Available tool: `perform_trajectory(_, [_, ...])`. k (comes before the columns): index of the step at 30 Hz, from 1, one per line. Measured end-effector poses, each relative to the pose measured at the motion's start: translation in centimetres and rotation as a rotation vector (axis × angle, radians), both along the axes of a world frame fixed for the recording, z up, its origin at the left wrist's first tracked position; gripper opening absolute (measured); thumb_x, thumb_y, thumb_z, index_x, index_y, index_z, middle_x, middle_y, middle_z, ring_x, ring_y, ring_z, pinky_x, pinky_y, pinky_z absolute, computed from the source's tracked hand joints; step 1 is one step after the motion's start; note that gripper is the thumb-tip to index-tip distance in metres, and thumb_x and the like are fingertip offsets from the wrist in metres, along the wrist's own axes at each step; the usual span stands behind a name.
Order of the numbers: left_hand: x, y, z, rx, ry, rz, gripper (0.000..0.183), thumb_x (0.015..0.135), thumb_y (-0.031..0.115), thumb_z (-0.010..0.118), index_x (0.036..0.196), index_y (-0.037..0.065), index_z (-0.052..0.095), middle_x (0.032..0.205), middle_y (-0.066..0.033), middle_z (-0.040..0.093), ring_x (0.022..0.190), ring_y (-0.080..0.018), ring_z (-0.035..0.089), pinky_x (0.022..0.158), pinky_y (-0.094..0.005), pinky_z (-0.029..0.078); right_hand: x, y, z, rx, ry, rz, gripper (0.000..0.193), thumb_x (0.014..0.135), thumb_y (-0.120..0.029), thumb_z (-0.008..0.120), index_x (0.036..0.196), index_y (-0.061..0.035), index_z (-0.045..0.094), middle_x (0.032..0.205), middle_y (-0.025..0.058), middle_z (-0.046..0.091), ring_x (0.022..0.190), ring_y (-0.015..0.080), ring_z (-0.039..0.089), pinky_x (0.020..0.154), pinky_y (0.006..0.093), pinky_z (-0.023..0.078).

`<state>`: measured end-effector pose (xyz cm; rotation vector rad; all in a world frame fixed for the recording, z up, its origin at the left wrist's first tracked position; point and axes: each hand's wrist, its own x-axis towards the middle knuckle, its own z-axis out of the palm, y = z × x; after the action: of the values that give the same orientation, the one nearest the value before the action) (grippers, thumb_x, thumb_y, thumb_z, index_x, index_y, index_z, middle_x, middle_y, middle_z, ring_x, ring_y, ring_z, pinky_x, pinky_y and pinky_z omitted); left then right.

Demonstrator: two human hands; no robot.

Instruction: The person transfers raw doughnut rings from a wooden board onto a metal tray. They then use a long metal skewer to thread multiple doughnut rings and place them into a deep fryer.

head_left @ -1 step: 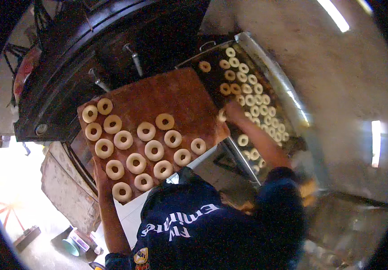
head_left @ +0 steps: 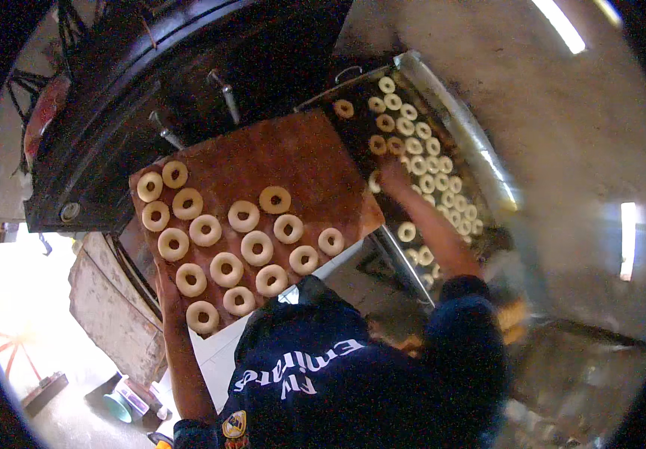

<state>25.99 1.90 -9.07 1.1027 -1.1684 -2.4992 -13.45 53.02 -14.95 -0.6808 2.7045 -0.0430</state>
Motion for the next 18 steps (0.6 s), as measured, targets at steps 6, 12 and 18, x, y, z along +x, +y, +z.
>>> perform_trajectory(6, [-2.2, 2.7, 3.8, -0.28, -0.164, -0.05, 0.073, 0.108, 0.061, 0.04, 0.143, -0.002, 0.054, 0.129, -0.014, 0.068, 0.109, -0.0224, 0.07, 0.091, -0.0376, 0.06, 8.1, -5.9, 3.6, -0.417, 0.046, 0.457, 0.046, 0.083, -0.021, 0.076, 0.126, -0.01, 0.064, 0.126, 0.0204, 0.062, 0.121, 0.0366, 0.059, 0.098, 0.051, 0.053])
perform_trajectory(12, [-3.5, 4.2, 5.0, -0.262, -0.129, -0.005, 0.071, 0.109, 0.058, 0.04, 0.145, -0.002, 0.052, 0.132, -0.0137, 0.066, 0.114, -0.0223, 0.068, 0.095, -0.0369, 0.059, 10.7, -6.8, 5.1, -0.078, 0.024, 0.385, 0.053, 0.075, -0.021, 0.081, 0.122, -0.0089, 0.061, 0.123, 0.0176, 0.062, 0.118, 0.038, 0.059, 0.097, 0.0522, 0.052])
perform_trajectory(18, [-0.2, 0.8, 1.6, -0.251, -0.109, -0.045, 0.065, 0.11, 0.053, 0.04, 0.146, 0.0, 0.051, 0.133, -0.0131, 0.065, 0.116, -0.0212, 0.066, 0.097, -0.0364, 0.057, 0.1, 0.6, -0.5, -0.108, 0.094, -0.068, 0.037, 0.084, -0.016, 0.07, 0.118, -0.0023, 0.067, 0.107, 0.0241, 0.07, 0.086, 0.0441, 0.068, 0.069, 0.0546, 0.052])
